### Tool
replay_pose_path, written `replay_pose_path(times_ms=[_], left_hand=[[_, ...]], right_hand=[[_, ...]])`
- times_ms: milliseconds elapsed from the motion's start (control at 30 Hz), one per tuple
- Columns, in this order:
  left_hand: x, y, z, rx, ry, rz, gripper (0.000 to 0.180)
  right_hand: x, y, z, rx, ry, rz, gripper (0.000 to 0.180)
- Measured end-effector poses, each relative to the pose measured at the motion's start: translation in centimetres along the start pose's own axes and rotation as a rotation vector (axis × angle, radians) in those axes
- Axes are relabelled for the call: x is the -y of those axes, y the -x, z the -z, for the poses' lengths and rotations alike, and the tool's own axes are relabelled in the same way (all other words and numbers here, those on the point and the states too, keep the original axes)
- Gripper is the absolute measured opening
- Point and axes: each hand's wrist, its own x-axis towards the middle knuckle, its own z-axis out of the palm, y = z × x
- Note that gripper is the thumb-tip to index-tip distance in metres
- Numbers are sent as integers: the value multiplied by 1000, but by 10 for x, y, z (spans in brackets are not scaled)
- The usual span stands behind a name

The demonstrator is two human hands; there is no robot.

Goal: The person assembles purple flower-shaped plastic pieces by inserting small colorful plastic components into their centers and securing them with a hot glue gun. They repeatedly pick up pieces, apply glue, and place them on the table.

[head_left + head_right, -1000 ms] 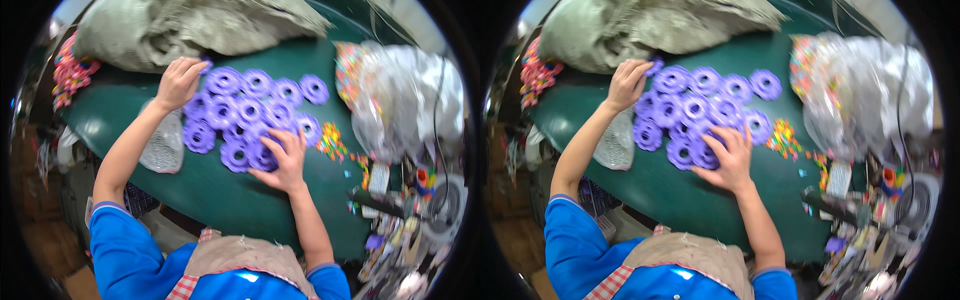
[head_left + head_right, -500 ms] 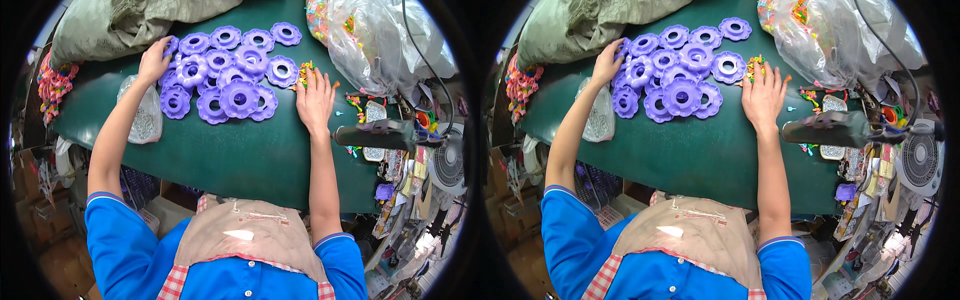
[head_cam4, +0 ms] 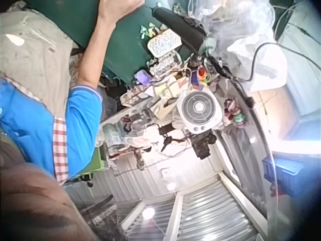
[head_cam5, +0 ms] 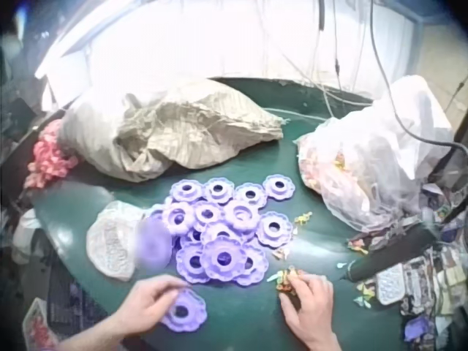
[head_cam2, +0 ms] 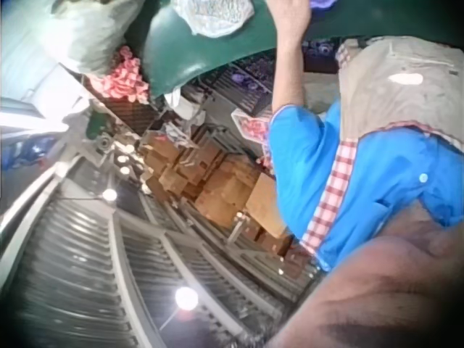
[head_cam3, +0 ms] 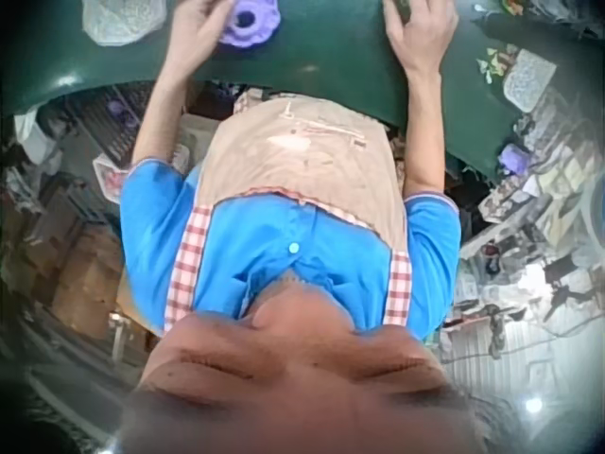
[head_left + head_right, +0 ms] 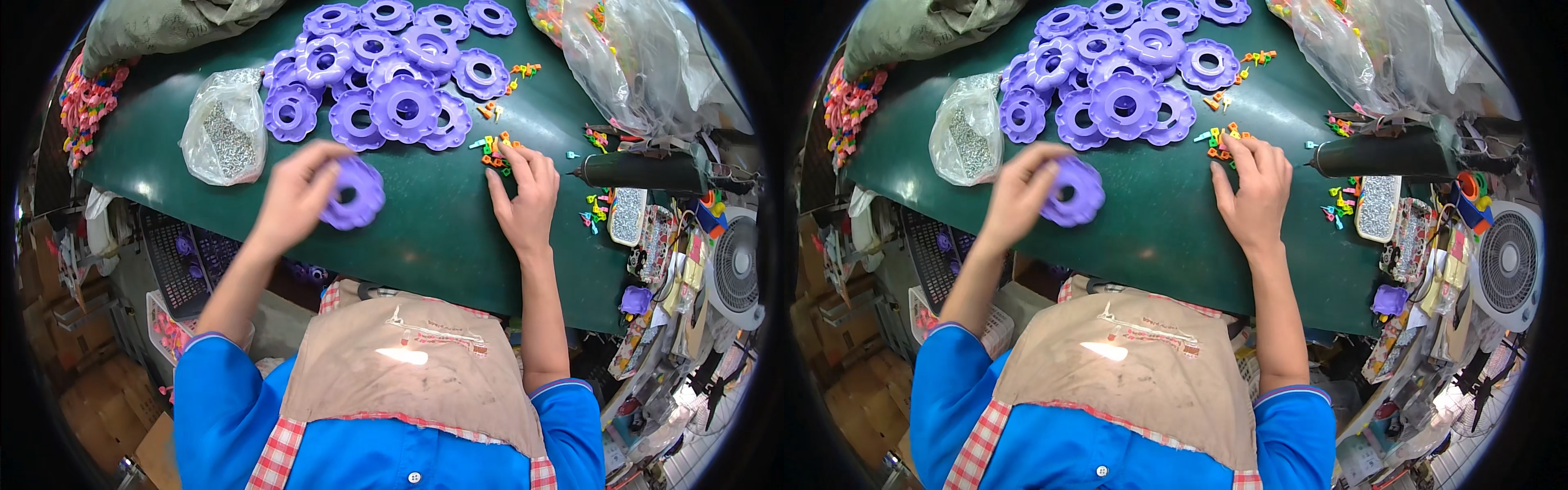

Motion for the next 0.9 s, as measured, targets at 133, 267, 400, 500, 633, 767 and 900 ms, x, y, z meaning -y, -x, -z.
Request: replay_pose_path(times_ms=[133, 267, 400, 500, 633, 767, 900], left_hand=[[17, 20, -53, -45, -194, -173, 19], [18, 22, -44, -203, -475, -468, 25], [-13, -22, -39, -229, -581, -676, 44], [-17, -61, -49, -149, -720, -682, 50], [-6, -57, -46, -151, -815, -698, 38], [4, -15, -34, -223, -746, -644, 31], [1, 38, -48, -23, -634, -565, 40]], right_hand=[[-2, -14, -7, 49, 17, 54, 17], [-7, -22, -4, 59, -4, 160, 13], [-9, -27, 1, 127, -60, 261, 16], [-3, -30, 1, 181, -50, 273, 15], [-5, -27, -6, 182, -41, 290, 13], [4, -31, -3, 229, -48, 217, 14], [-1, -32, -9, 287, -50, 175, 15]])
